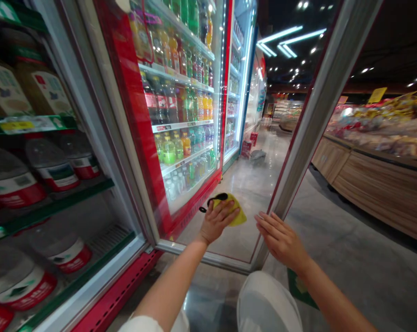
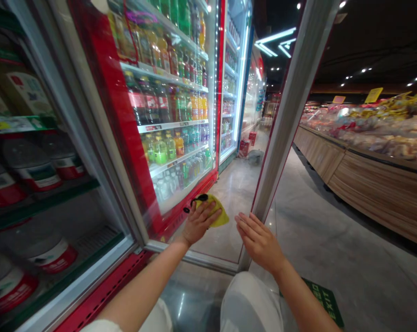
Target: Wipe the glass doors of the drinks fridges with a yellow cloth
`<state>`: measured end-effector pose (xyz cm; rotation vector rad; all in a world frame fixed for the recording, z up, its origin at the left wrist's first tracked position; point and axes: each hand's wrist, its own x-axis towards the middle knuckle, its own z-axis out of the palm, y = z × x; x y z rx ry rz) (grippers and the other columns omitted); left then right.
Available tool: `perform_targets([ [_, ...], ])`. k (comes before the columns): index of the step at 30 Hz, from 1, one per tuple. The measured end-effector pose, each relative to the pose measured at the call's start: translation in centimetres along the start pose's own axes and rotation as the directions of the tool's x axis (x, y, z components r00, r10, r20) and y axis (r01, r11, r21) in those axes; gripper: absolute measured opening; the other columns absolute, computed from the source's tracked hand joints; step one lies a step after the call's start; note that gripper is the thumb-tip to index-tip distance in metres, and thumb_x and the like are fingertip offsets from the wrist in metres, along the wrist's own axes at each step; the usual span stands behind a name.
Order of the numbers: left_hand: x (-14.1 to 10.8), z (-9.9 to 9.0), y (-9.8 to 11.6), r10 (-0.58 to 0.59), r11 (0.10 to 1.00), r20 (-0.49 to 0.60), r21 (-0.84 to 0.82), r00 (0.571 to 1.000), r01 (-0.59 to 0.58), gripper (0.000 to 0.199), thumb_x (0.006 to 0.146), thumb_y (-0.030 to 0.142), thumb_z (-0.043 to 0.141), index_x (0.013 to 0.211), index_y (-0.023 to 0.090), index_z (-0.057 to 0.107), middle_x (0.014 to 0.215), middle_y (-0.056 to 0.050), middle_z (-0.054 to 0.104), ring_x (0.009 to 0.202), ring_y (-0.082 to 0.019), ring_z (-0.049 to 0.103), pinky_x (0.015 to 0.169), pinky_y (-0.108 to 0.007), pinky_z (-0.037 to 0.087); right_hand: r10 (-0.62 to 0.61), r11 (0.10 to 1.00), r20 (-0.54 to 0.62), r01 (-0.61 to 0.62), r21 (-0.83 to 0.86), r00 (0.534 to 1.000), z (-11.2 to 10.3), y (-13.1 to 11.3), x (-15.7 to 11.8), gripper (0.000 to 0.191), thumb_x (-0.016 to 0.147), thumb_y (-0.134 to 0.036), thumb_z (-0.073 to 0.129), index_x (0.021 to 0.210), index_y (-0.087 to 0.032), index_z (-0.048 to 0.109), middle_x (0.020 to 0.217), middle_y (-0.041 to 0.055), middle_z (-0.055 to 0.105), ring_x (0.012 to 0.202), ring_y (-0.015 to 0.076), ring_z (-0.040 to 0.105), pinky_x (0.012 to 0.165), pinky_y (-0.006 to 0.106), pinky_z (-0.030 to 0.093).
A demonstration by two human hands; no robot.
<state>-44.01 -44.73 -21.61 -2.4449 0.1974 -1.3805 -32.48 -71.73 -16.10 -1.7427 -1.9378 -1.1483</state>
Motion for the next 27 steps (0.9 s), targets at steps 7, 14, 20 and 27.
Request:
perform_targets([
  [7,-3.5,-0.8,-2.1,0.111,0.992,0.039,-0.058,0.993,-0.109,0.051,0.1,0.015,0.053,0.145,0.04,0.054,0.145,0.005,0.064,0.146,-0.011,0.045,0.132,-0.04,0.012,0.249,0.966,0.161,-0.232,-0.116,0.955,4.0,-3.8,0.7,0.057,0.09,-0.003,0.05,0.145,-0.014,0.055,0.162,0.0132,0.042,0.155,0.0292,0.028,0.122,0.051,0.041],
  [14,-7.6,0.2,-1.6,-0.166,0.984,-0.066,0.053,0.984,0.169,0.059,0.093,0.009,0.059,0.146,0.034,0.055,0.153,-0.003,0.057,0.158,-0.021,0.024,0.131,-0.049,0.012,0.312,0.941,0.187,-0.276,-0.195,0.931,6.0,-4.7,-0.4,0.074,0.087,-0.003,0.051,0.159,-0.012,0.035,0.164,0.0179,0.037,0.153,0.0359,0.031,0.12,0.059,0.039],
  [20,-6.6,-1.2,-5.7,-0.341,0.937,-0.083,0.057,0.936,0.346,0.073,0.091,0.009,0.059,0.157,0.032,0.039,0.166,-0.005,0.037,0.16,-0.024,0.012,0.131,-0.056,0.007,0.372,0.918,0.135,-0.343,-0.198,0.918,7.0,-5.9,0.1,0.081,0.088,-0.008,0.052,0.163,-0.008,0.021,0.164,0.0251,0.03,0.15,0.044,0.033,0.117,0.067,0.037],
  [27,-10.0,1.0,-4.0,-0.38,0.924,-0.018,0.045,0.925,0.38,0.081,0.085,0.017,0.07,0.159,0.026,0.037,0.17,-0.011,0.024,0.16,-0.033,0.006,0.129,-0.061,0.011,0.395,0.914,0.135,-0.375,-0.153,0.909,9.2,-10.5,5.1,0.079,0.086,-0.01,0.061,0.16,-0.02,0.036,0.17,0.0182,0.008,0.152,0.0542,0.013,0.107,0.075,0.043],
])
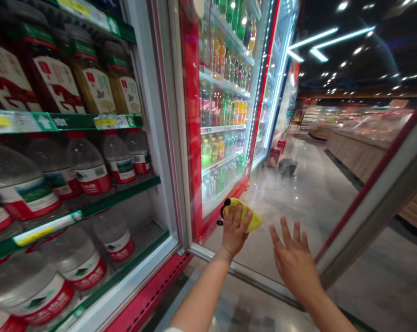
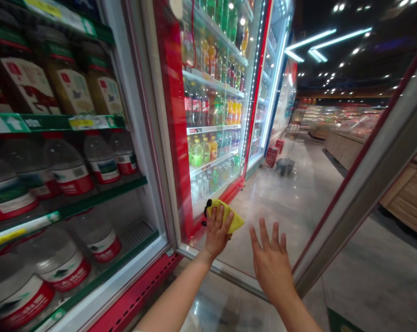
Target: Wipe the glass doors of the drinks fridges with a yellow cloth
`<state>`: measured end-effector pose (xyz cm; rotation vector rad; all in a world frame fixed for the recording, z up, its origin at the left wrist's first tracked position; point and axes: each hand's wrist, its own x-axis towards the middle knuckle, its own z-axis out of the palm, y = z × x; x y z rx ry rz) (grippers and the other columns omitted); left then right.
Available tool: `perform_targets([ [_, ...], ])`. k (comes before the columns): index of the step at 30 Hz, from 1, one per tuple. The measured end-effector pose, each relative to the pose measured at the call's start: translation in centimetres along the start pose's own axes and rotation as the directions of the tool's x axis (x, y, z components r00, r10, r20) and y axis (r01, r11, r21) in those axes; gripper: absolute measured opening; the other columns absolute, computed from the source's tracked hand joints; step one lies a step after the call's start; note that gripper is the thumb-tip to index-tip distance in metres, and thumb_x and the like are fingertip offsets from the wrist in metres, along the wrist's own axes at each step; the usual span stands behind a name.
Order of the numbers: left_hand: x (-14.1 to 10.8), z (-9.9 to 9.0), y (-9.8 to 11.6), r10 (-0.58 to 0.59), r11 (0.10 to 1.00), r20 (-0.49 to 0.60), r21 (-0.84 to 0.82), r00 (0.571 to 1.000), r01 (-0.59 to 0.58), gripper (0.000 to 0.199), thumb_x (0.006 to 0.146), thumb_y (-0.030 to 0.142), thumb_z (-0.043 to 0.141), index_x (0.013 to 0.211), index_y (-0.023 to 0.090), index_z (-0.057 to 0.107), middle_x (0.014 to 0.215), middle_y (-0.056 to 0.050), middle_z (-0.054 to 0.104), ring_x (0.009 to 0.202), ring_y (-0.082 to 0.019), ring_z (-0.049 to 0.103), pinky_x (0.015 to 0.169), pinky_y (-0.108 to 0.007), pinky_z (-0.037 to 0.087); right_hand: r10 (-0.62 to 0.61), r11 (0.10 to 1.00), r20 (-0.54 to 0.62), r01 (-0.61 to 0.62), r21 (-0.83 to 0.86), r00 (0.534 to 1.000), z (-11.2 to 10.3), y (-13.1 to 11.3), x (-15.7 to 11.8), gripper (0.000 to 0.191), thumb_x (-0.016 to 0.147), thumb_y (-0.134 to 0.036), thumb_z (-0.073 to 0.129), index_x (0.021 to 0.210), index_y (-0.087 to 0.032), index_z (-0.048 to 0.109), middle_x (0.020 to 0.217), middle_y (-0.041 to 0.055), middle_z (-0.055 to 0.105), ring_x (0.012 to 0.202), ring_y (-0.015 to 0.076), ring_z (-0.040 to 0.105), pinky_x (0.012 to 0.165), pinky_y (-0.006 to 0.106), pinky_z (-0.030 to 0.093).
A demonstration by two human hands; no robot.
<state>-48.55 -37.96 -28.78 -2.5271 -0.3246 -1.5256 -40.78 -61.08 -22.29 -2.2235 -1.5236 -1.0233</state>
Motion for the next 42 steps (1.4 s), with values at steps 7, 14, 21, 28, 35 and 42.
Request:
perform_targets([
  [7,-0.5,-0.2,-3.7,-0.282,0.959,-0.147,-0.056,0.948,0.277,0.079,0.092,0.01,0.057,0.162,0.031,0.027,0.171,-0.008,0.021,0.16,-0.028,0.012,0.129,-0.062,0.013,0.026,1.0,-0.01,-0.026,-0.006,1.0,1.8,-0.8,0.7,0.094,0.084,-0.006,0.06,0.166,-0.02,0.016,0.169,0.0208,-0.001,0.15,0.057,0.005,0.102,0.078,0.045],
  [14,-2.7,0.6,-3.1,-0.44,0.889,-0.065,-0.174,0.896,0.424,0.084,0.09,0.006,0.048,0.165,0.026,0.016,0.173,-0.011,0.005,0.159,-0.031,0.002,0.126,-0.066,0.017,-0.024,0.999,0.063,0.027,-0.043,0.998,2.2,0.8,1.0,0.102,0.083,-0.006,0.062,0.166,-0.018,0.005,0.167,0.0228,-0.012,0.147,0.0625,0.005,0.101,0.077,0.046],
  [21,-2.9,-0.9,-6.7,-0.537,0.844,-0.175,-0.121,0.826,0.523,0.106,0.073,-0.008,0.045,0.165,0.03,0.009,0.174,-0.003,-0.002,0.16,-0.023,0.0,0.129,-0.057,0.016,-0.076,0.996,0.083,0.08,-0.038,0.994,3.2,2.4,1.5,0.106,0.085,-0.014,0.066,0.166,-0.022,-0.002,0.168,0.0202,-0.019,0.148,0.0631,0.009,0.1,0.074,0.049],
  [28,-1.8,-2.5,-7.6,-0.363,0.931,-0.039,-0.063,0.931,0.361,0.106,0.074,-0.01,0.042,0.165,0.027,0.003,0.173,-0.006,0.002,0.159,-0.023,0.006,0.128,-0.051,0.028,-0.124,0.991,0.082,0.127,-0.033,0.989,4.4,3.1,1.6,0.099,0.084,-0.017,0.065,0.166,-0.014,0.009,0.167,0.0209,-0.026,0.146,0.0662,0.0,0.106,0.075,0.043],
  [35,5.8,-8.3,-14.7,-0.261,0.963,-0.147,0.024,0.954,0.268,0.093,0.085,-0.006,0.04,0.165,0.031,0.012,0.174,-0.002,0.005,0.16,-0.025,0.001,0.129,-0.06,0.02,-0.136,0.99,0.053,0.138,-0.039,0.989,4.7,3.2,1.3,0.103,0.089,-0.017,0.061,0.165,-0.018,-0.008,0.168,0.0237,-0.021,0.146,0.0636,-0.008,0.105,0.075,0.044],
  [42,-1.8,-5.7,-13.9,-0.461,0.885,-0.028,0.064,0.887,0.462,0.093,0.08,-0.009,0.047,0.162,0.032,0.027,0.174,-0.006,0.004,0.16,-0.029,0.004,0.126,-0.06,0.026,-0.13,0.991,0.055,0.132,-0.033,0.99,4.4,3.1,0.9,0.107,0.087,-0.014,0.061,0.164,-0.021,-0.013,0.169,0.0225,-0.02,0.148,0.0633,-0.006,0.104,0.074,0.044],
])
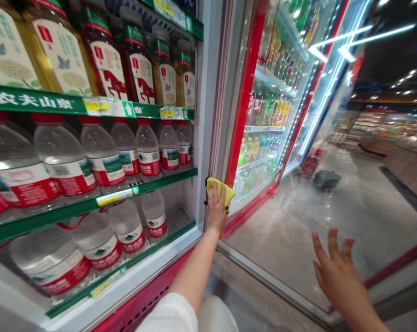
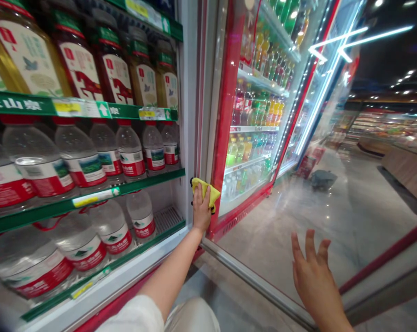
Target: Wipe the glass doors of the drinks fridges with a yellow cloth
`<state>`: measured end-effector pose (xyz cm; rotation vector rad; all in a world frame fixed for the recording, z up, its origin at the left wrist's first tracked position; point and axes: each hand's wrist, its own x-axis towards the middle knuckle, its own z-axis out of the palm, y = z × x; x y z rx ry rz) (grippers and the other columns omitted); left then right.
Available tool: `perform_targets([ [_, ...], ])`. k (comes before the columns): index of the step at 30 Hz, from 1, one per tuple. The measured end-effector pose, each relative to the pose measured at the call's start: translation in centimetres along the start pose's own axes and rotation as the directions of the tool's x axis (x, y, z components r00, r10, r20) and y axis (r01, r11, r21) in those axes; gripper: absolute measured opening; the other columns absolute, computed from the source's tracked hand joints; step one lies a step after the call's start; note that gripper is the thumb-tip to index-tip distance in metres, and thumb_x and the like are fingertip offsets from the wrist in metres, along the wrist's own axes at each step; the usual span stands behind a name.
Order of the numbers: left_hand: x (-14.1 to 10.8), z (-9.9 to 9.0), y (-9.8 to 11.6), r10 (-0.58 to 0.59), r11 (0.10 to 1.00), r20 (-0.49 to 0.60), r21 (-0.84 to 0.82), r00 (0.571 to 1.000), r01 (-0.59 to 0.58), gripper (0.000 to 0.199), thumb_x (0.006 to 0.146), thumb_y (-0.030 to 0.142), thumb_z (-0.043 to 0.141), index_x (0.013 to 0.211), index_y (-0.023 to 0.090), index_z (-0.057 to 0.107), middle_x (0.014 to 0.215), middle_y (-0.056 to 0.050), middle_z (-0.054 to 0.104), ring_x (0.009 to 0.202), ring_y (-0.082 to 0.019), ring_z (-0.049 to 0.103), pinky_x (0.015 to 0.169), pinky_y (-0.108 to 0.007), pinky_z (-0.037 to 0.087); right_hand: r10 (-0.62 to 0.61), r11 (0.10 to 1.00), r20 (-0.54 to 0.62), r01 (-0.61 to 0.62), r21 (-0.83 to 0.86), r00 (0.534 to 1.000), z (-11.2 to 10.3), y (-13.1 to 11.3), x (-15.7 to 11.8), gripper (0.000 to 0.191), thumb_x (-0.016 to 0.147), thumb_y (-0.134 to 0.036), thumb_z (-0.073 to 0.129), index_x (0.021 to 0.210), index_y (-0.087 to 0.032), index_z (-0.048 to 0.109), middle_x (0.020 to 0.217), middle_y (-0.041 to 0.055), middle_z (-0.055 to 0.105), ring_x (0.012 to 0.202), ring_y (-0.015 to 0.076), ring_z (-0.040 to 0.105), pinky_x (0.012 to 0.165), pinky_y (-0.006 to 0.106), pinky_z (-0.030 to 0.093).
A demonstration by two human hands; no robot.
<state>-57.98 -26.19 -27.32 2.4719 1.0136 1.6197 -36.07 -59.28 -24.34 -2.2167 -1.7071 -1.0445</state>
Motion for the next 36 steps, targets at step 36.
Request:
perform_targets([
  [36,-8.0,-0.5,-0.1,-0.186,0.979,0.073,-0.065,0.98,0.191,0.098,0.067,-0.013,0.045,0.156,0.027,0.041,0.173,-0.005,0.018,0.159,-0.028,0.019,0.128,-0.054,0.027,0.034,0.997,0.039,-0.037,0.064,0.999,0.3,1.9,0.7,0.102,0.094,-0.011,0.055,0.162,-0.035,-0.017,0.17,0.0083,-0.02,0.152,0.0537,0.002,0.108,0.067,0.048],
])
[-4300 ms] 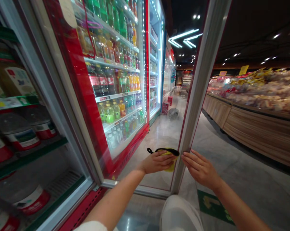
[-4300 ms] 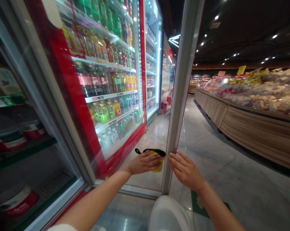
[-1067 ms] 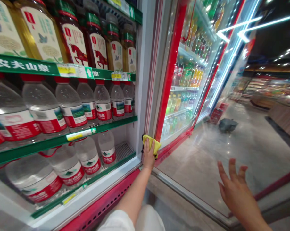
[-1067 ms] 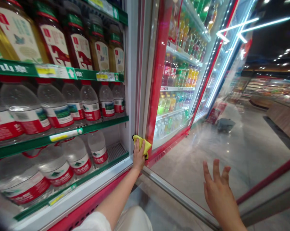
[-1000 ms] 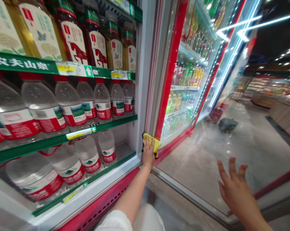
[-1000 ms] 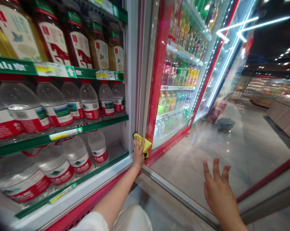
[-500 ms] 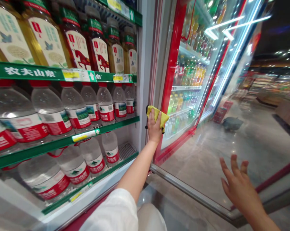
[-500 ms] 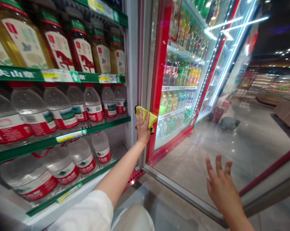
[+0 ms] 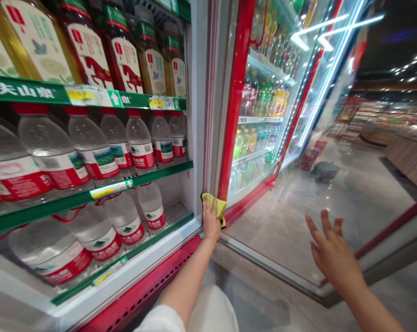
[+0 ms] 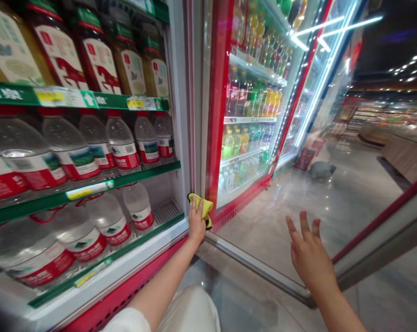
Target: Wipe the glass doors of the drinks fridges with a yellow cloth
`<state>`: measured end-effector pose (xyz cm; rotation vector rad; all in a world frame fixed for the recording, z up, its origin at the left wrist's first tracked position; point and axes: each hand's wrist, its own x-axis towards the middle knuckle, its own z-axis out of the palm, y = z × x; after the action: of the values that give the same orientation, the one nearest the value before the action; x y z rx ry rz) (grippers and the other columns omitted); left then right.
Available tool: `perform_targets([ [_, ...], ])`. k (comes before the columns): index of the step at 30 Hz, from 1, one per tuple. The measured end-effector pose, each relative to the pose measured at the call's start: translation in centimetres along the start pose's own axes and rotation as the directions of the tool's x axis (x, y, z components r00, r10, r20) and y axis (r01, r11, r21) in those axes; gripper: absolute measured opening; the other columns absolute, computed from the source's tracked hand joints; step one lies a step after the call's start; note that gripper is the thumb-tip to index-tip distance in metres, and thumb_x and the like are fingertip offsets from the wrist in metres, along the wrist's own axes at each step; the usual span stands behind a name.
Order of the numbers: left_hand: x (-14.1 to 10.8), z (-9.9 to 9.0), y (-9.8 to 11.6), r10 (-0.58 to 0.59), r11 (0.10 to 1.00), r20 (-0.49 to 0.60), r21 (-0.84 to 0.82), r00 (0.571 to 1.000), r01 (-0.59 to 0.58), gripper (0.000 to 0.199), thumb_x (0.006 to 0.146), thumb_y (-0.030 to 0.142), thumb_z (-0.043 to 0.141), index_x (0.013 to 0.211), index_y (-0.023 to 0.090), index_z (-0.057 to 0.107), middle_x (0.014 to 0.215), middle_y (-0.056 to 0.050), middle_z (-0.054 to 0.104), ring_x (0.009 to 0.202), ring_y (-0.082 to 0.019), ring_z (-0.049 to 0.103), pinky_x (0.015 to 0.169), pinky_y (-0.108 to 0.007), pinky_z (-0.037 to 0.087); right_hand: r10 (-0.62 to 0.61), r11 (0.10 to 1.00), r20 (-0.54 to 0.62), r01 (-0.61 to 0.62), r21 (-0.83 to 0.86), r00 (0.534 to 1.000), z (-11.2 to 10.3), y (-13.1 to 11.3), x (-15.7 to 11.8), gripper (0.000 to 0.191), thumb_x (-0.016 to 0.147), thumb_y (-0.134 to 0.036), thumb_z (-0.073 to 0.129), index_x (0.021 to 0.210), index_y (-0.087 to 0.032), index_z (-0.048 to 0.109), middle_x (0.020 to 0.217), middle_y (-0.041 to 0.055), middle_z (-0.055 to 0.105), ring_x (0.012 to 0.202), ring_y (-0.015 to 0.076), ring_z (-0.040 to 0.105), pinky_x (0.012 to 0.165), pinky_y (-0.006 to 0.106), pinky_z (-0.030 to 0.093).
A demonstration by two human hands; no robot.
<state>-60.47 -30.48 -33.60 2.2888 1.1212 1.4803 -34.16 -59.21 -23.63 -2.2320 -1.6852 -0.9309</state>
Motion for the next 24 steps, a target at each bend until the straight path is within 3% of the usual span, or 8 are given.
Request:
perform_targets([
  [6,2.3,3.2,4.6,-0.079,0.988,-0.101,-0.143,0.992,0.064,0.097,0.071,-0.011,0.044,0.159,0.031,0.035,0.174,-0.003,0.013,0.16,-0.025,0.007,0.131,-0.054,0.012,0.019,0.999,-0.013,-0.018,0.029,1.0,-0.2,-0.4,-0.2,0.104,0.092,-0.008,0.055,0.161,-0.036,-0.017,0.171,0.0063,-0.017,0.153,0.0503,0.004,0.109,0.064,0.049],
  [10,0.4,7.6,9.7,-0.157,0.974,-0.142,-0.189,0.977,0.129,0.105,0.075,-0.01,0.044,0.165,0.028,0.005,0.173,-0.008,-0.011,0.159,-0.026,-0.007,0.13,-0.056,0.011,0.015,0.999,-0.017,-0.014,0.038,1.0,-0.4,-0.5,0.0,0.106,0.09,-0.005,0.056,0.161,-0.035,-0.017,0.17,0.0064,-0.018,0.154,0.0487,0.002,0.11,0.064,0.048],
  [12,-1.0,8.6,11.5,-0.055,0.979,-0.061,-0.198,0.997,0.042,0.104,0.075,-0.008,0.047,0.165,0.029,0.012,0.174,-0.008,0.001,0.16,-0.027,0.002,0.13,-0.054,0.015,0.02,0.999,-0.013,-0.02,0.048,1.0,-0.5,-0.4,0.0,0.106,0.09,-0.004,0.055,0.161,-0.036,-0.016,0.171,0.0064,-0.015,0.154,0.0472,0.002,0.111,0.064,0.048],
  [14,-1.5,8.4,12.1,0.175,0.969,0.088,-0.192,0.981,-0.156,0.094,0.078,-0.006,0.049,0.162,0.032,0.027,0.171,-0.007,0.025,0.159,-0.025,0.018,0.129,-0.053,0.018,0.02,0.998,-0.005,-0.02,0.058,1.0,-0.5,-0.2,0.0,0.104,0.091,-0.004,0.053,0.161,-0.036,-0.016,0.171,0.006,-0.014,0.155,0.046,0.002,0.111,0.063,0.048],
  [16,-0.5,7.4,11.4,0.366,0.926,0.191,-0.171,0.911,-0.336,0.084,0.083,-0.003,0.05,0.157,0.035,0.039,0.164,-0.006,0.041,0.156,-0.026,0.029,0.129,-0.057,0.016,0.021,0.998,0.006,-0.021,0.066,1.0,-0.5,0.0,0.0,0.103,0.091,-0.003,0.051,0.161,-0.036,-0.017,0.171,0.0051,-0.014,0.155,0.0451,0.002,0.111,0.061,0.049],
  [18,1.2,6.5,10.5,0.316,0.946,0.102,-0.114,0.943,-0.305,0.081,0.084,0.001,0.056,0.156,0.034,0.04,0.166,-0.007,0.037,0.157,-0.031,0.025,0.128,-0.063,0.012,0.03,0.997,0.014,-0.031,0.075,0.999,-0.3,0.0,0.1,0.105,0.089,0.0,0.051,0.161,-0.037,-0.017,0.171,0.0039,-0.015,0.155,0.0443,0.003,0.111,0.06,0.05],
  [21,2.7,6.6,10.5,0.074,0.991,-0.131,-0.097,0.989,-0.088,0.088,0.089,0.005,0.056,0.164,0.027,0.017,0.174,-0.011,0.006,0.159,-0.034,0.001,0.128,-0.062,0.011,0.05,0.995,0.023,-0.051,0.086,0.999,0.0,0.0,0.5,0.108,0.086,0.003,0.05,0.16,-0.038,-0.017,0.17,0.0026,-0.016,0.155,0.0429,0.002,0.112,0.059,0.05],
  [24,1.5,8.1,12.1,0.109,0.989,-0.097,-0.093,0.989,-0.118,0.094,0.087,0.003,0.057,0.165,0.022,0.008,0.173,-0.015,-0.003,0.159,-0.035,-0.004,0.128,-0.062,0.013,0.053,0.993,0.032,-0.056,0.106,0.998,0.3,0.3,0.8,0.105,0.088,0.003,0.048,0.161,-0.037,-0.016,0.171,0.0028,-0.013,0.156,0.0404,-0.003,0.113,0.058,0.049],
])
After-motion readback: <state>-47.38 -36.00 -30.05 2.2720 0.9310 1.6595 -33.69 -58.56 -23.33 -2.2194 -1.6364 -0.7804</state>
